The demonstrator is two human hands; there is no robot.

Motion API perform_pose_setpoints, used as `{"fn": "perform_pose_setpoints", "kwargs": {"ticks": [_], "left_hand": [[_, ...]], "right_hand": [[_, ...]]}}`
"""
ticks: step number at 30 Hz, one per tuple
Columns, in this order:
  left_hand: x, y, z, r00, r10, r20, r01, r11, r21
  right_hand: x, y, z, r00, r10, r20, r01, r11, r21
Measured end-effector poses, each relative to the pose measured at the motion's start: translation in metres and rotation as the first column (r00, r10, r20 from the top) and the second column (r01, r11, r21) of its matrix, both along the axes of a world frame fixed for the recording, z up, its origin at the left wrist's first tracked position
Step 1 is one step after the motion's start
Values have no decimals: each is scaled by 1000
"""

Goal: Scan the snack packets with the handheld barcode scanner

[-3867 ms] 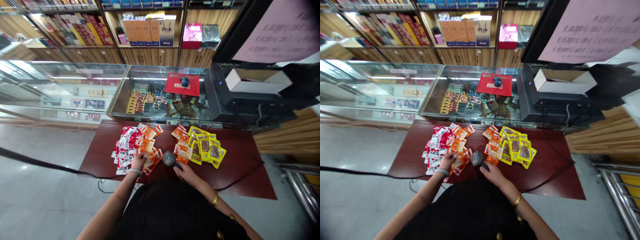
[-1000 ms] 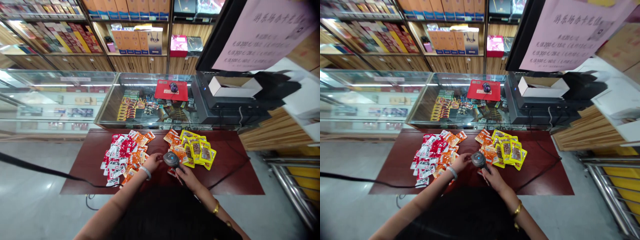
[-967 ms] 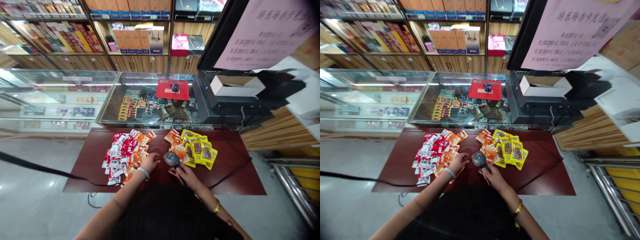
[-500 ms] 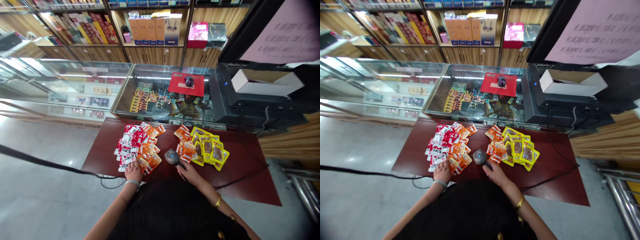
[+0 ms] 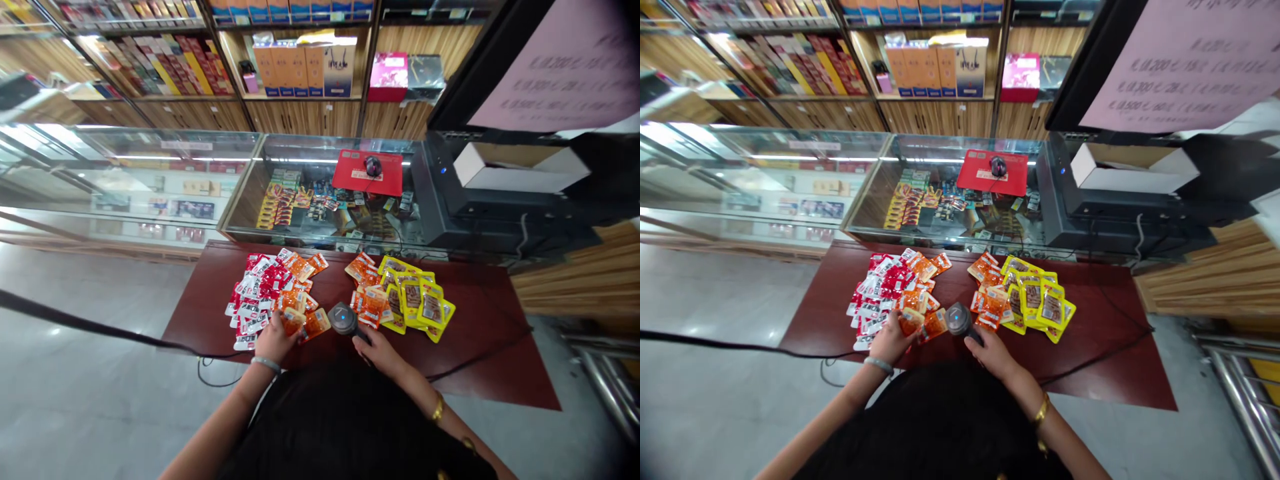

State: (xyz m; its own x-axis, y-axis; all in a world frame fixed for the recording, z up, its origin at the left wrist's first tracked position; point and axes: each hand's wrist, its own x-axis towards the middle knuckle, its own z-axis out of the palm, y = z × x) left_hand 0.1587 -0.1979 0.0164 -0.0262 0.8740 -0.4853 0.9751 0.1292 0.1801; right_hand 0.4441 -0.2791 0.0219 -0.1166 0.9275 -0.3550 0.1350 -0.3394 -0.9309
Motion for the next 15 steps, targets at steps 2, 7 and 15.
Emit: {"fn": "perform_pose_setpoints", "kwargs": {"ticks": [2,7,15], "left_hand": [[12,11,2,997,-43,71,44,999,-13],[50,29,-14,967,-50,250,90,984,-153],[94,34,-15,909,-220,355,257,964,-62]], "right_hand": [[0,2,4,1000,-6,11,6,1000,19],[1,9,10,1000,10,-28,-10,1000,7],[3,5,10,987,-10,-163,-4,997,-80]]}}
